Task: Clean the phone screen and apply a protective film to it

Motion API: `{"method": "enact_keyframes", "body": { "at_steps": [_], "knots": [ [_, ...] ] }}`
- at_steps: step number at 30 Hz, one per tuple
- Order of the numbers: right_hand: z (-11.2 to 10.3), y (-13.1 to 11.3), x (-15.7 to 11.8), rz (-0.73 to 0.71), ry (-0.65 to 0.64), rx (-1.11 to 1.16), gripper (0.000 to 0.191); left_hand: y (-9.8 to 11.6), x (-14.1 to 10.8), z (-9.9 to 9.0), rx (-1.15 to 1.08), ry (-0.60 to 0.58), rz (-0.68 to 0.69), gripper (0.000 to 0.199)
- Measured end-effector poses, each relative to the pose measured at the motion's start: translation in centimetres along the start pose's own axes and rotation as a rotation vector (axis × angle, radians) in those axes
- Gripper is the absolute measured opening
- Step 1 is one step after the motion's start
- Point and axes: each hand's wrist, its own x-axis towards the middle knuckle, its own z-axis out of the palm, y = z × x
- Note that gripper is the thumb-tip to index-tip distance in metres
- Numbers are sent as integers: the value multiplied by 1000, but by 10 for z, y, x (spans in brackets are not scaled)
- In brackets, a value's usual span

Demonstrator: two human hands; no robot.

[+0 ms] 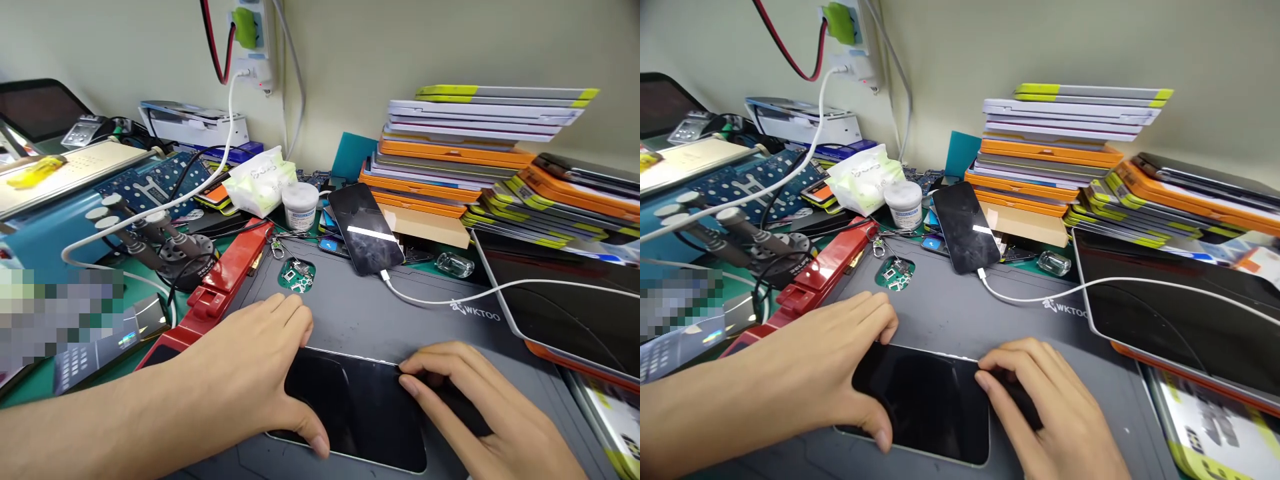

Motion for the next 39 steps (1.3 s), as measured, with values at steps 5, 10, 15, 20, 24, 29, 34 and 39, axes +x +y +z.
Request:
{"method": "enact_keyframes", "body": {
  "at_steps": [5,10,15,20,24,29,34,39],
  "knots": [
    [-1,-1,5,95,-25,101,22,0,-2,2,-62,7,-42,85],
    [-3,-5,8,269,-79,246,28,-5,-4,7,-84,38,-26,84],
    [-5,-10,7,505,-203,283,26,-6,-4,7,-93,32,-45,82],
    [-4,-11,2,562,-226,292,27,-6,-6,7,-95,17,-15,77],
    [-3,-10,2,583,-222,303,29,-9,-5,9,-119,35,-2,77],
    [-4,-15,8,580,-193,314,29,-7,-6,5,-144,-10,-18,75],
    [-6,-19,9,586,-222,343,30,-5,-6,4,-152,-10,-25,72],
    [-7,-20,11,614,-255,345,33,-6,-7,5,-124,-29,-46,69]
  ]
}}
